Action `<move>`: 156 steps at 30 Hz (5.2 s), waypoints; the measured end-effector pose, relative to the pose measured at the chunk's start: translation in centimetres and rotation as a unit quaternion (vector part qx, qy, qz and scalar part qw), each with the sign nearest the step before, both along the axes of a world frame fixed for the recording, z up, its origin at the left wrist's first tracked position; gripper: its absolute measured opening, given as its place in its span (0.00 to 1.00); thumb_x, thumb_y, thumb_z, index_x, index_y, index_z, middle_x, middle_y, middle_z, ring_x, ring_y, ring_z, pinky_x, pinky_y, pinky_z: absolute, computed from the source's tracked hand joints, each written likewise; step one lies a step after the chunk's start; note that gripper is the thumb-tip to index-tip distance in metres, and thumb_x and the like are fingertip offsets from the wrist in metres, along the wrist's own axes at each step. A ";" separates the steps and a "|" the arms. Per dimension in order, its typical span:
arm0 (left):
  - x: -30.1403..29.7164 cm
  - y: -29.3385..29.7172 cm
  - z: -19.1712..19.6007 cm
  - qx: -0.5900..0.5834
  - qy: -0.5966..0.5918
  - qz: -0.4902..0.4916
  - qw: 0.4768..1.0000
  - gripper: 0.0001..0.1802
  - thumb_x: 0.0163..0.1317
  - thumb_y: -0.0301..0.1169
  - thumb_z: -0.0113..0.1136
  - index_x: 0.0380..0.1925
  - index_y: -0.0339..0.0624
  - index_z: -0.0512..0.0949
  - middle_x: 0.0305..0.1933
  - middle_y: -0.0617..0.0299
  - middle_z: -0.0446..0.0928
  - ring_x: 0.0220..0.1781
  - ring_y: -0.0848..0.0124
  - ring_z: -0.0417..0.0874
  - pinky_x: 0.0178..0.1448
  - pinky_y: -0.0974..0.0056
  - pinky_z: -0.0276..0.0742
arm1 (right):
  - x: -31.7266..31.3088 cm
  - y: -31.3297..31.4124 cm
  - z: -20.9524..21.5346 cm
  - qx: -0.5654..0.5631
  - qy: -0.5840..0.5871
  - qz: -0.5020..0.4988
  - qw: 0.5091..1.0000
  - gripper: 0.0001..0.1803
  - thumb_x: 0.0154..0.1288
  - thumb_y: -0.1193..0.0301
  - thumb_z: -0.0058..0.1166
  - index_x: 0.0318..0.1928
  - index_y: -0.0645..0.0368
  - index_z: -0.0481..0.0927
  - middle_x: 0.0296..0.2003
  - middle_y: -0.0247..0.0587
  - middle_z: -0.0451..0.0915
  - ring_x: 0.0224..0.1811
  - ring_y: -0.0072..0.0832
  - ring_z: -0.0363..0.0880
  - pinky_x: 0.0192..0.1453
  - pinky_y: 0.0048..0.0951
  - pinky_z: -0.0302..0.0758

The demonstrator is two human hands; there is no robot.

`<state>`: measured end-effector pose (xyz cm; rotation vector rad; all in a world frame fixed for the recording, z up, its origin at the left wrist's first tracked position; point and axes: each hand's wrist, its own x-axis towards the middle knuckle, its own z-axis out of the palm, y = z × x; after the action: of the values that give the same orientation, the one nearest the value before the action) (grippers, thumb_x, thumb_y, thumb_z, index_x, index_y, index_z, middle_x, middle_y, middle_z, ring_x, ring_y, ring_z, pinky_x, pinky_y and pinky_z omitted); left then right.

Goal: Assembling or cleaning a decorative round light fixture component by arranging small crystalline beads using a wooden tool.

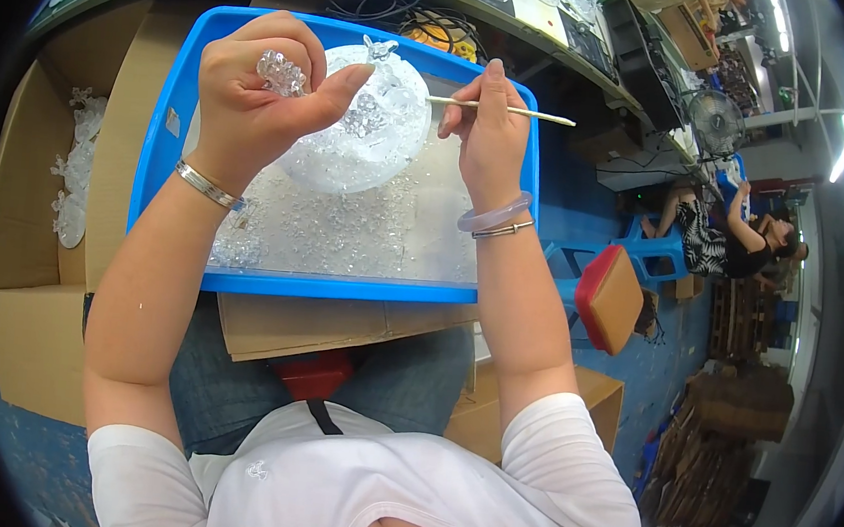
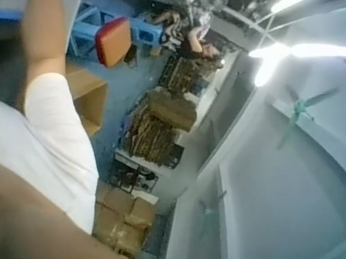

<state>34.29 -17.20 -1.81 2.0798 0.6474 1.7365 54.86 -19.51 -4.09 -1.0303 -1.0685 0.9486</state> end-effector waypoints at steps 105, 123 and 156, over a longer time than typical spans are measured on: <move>0.3 0.6 -0.5 -0.002 -0.102 0.122 0.987 0.15 0.39 0.36 0.68 0.10 0.40 0.74 0.15 0.65 0.72 0.15 0.79 0.69 0.16 0.77 0.57 | -3.3 -1.9 -0.4 0.054 -0.134 0.091 0.985 0.21 0.65 0.61 0.35 0.21 0.62 0.69 0.15 0.37 0.69 0.15 0.19 0.68 0.20 0.17 0.68; 1.1 1.1 -0.8 -0.103 -0.194 0.121 0.968 0.16 0.44 0.36 0.65 0.10 0.36 0.73 0.15 0.66 0.71 0.14 0.80 0.66 0.17 0.76 0.56 | -4.7 -2.2 -1.0 0.038 -0.172 0.132 0.975 0.18 0.64 0.63 0.37 0.22 0.63 0.69 0.15 0.36 0.71 0.16 0.19 0.70 0.21 0.17 0.68; 1.5 0.9 -1.1 -0.177 -0.205 0.099 0.958 0.18 0.43 0.42 0.65 0.17 0.37 0.76 0.24 0.62 0.73 0.23 0.77 0.74 0.25 0.77 0.66 | -3.2 -1.0 -0.5 0.073 -0.136 0.028 0.988 0.18 0.65 0.64 0.35 0.23 0.63 0.68 0.16 0.37 0.70 0.16 0.19 0.69 0.22 0.17 0.69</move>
<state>35.76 -16.30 -2.91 1.4009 0.9741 1.9125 51.64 -20.53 -4.61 -1.0324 -1.3790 0.7749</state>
